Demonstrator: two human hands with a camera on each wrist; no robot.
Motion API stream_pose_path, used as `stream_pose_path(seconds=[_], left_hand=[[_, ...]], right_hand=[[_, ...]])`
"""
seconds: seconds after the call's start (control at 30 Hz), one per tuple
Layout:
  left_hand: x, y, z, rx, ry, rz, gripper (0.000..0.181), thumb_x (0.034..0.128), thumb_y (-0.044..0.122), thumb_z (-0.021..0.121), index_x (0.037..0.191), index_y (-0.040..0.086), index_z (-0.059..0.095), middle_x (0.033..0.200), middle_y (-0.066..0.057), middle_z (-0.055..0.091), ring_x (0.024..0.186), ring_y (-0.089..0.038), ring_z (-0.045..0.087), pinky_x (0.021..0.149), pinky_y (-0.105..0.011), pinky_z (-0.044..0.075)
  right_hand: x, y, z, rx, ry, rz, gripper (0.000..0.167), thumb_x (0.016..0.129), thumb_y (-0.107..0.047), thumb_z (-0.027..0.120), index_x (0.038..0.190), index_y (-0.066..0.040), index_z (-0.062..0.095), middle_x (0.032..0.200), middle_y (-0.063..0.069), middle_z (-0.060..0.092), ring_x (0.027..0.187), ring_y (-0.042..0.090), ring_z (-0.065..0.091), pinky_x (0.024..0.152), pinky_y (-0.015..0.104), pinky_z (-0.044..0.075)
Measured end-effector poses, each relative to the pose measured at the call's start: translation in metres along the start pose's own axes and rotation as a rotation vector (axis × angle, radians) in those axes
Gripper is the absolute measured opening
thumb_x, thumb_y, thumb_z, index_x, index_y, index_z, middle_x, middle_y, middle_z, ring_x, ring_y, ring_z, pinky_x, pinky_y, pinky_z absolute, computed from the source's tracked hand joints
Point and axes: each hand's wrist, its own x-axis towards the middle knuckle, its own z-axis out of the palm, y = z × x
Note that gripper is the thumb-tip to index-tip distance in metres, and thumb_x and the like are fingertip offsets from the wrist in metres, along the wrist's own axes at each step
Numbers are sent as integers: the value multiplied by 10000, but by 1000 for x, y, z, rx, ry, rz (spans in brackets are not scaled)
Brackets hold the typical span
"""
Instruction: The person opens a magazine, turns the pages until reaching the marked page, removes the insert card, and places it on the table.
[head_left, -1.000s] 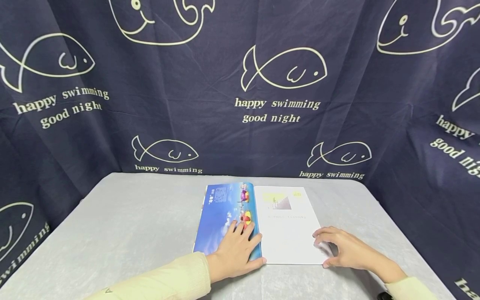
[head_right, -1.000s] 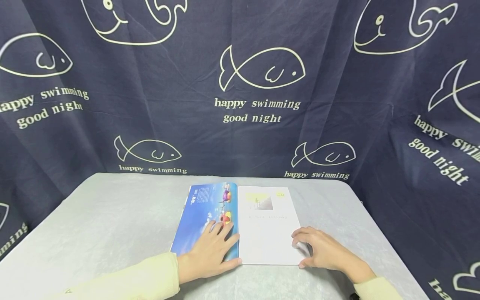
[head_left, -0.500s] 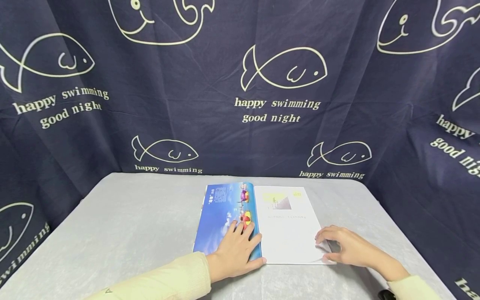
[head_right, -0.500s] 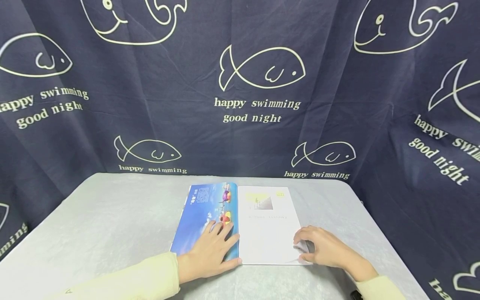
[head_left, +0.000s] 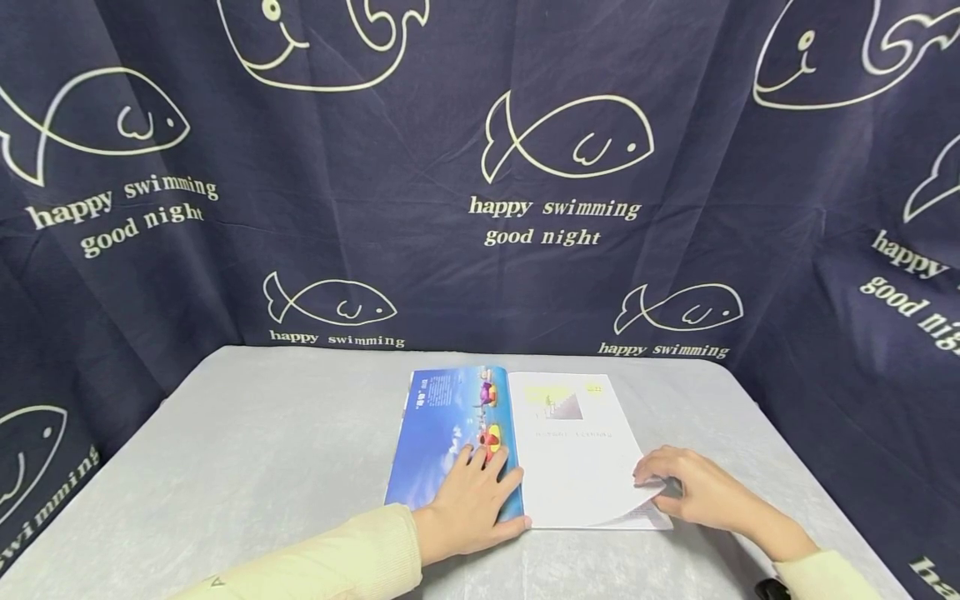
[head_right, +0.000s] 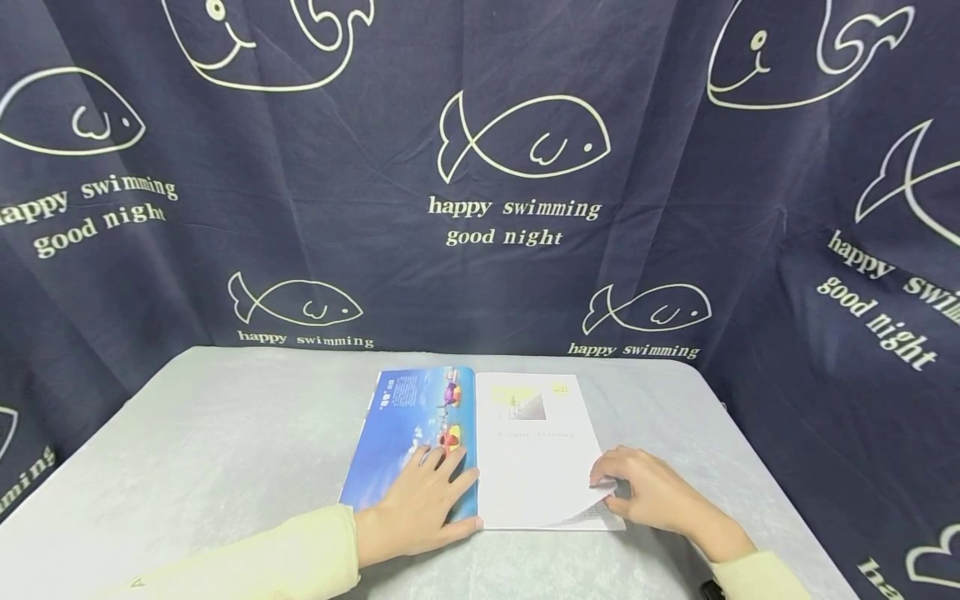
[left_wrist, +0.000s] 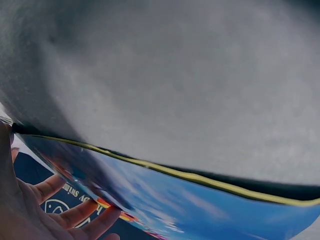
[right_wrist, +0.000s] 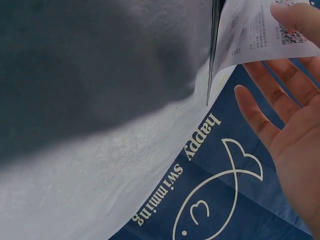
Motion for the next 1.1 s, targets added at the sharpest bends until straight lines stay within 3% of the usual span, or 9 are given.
stream_pose_path(seconds=[0.7, 1.1], left_hand=[[4, 6, -1, 16, -57, -11, 661, 838, 704, 290, 1232, 203, 467, 1237, -108, 506, 1031, -309, 531, 841, -443, 392], [8, 13, -5, 45, -74, -32, 695, 800, 750, 298, 1199, 208, 471, 1173, -123, 516, 982, -327, 541, 806, -463, 386]], right_hand=[[16, 1, -5, -28, 151, -63, 310, 560, -3, 732, 792, -196, 660, 813, -112, 643, 761, 67, 587, 763, 160, 392], [21, -3, -10, -59, 225, -37, 298, 560, -17, 739, 811, -165, 675, 830, -79, 659, 763, 90, 591, 761, 180, 380]])
